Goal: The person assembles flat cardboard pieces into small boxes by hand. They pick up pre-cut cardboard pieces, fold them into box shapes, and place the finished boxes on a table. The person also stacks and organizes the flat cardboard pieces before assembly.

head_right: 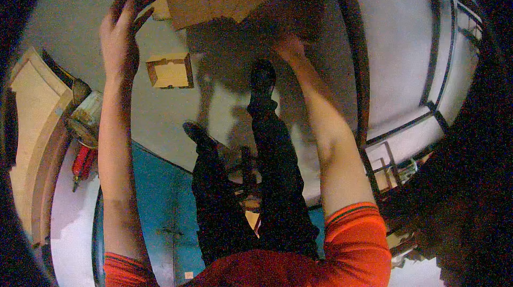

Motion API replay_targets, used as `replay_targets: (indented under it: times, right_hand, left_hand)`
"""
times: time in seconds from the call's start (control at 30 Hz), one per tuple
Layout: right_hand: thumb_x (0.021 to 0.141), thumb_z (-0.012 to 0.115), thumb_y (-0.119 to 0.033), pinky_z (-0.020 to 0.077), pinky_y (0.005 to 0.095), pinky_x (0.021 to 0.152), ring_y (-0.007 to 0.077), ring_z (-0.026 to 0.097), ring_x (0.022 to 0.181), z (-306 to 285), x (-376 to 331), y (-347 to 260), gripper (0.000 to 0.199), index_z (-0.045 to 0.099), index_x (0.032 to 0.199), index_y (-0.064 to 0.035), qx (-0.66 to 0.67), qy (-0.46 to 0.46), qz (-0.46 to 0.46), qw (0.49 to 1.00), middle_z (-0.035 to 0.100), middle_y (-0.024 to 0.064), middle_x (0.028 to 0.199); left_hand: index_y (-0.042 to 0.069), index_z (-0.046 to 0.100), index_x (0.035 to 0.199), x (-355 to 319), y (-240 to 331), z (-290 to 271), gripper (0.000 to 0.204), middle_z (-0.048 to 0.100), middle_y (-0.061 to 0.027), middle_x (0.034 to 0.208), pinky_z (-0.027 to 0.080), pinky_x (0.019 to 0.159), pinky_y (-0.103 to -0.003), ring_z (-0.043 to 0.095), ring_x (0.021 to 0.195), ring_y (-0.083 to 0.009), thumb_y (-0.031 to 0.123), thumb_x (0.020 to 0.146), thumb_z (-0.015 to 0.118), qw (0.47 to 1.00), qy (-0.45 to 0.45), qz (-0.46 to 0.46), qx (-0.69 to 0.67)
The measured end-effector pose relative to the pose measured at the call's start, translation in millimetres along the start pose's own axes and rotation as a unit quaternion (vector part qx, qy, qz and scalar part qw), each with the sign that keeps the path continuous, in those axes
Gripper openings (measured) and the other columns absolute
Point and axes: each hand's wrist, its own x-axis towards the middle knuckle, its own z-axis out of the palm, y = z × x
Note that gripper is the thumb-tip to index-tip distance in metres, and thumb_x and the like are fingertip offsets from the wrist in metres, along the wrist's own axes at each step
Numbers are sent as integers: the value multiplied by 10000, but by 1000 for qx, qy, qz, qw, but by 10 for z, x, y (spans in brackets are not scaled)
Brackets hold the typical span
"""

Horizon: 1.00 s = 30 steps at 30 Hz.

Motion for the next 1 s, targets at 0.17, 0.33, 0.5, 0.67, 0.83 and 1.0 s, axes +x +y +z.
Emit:
replay_targets:
  times: [0.17,0.33,0.5,0.67,0.83,1.0]
  right_hand:
    - [781,518,-117,463,312,795,176,552,995,-281,-857,661,369,568,1142,-60,436,326,-101,832,595,114,1080]
    - [691,459,-5,406,346,943,232,556,1012,-1164,-1523,-251,434,607,1099,-21,593,309,-103,736,627,112,1022]
    - [653,474,-130,359,272,925,208,521,1064,-1590,-1641,-727,512,560,1116,71,859,223,-192,420,566,145,1153]
    - [610,436,-12,460,293,801,191,609,871,-1518,-1394,-718,381,683,899,-25,777,211,-163,570,666,81,902]
    - [642,463,-43,430,274,686,166,559,778,-1465,-1240,-1053,258,646,816,10,576,303,-147,745,628,87,809]
    - [714,488,-95,447,358,839,233,531,991,-1055,-1151,-268,205,604,864,-17,797,117,-167,568,583,137,1020]
  left_hand:
    - [-28,453,1249,110,62,616,552,553,-147,1187,421,897,-328,537,1069,-221,338,859,592,995,-13,27,97]
    - [-67,459,1178,10,-17,970,568,570,-198,1123,419,894,-350,547,1039,-259,350,828,620,996,41,66,54]
    - [-48,465,1172,-50,-1,1053,529,576,-184,1111,422,883,-348,549,1024,-252,324,832,627,997,49,58,16]
    - [-67,461,1157,-47,-40,1007,553,586,-190,1085,432,868,-351,564,991,-260,343,827,633,995,70,65,34]
    - [-76,449,1162,117,-210,703,588,591,-202,1074,441,856,-349,576,976,-274,360,817,640,993,54,69,83]
    - [-75,457,1182,141,-216,667,565,593,-212,1095,444,865,-342,579,1000,-270,326,823,630,987,35,58,147]
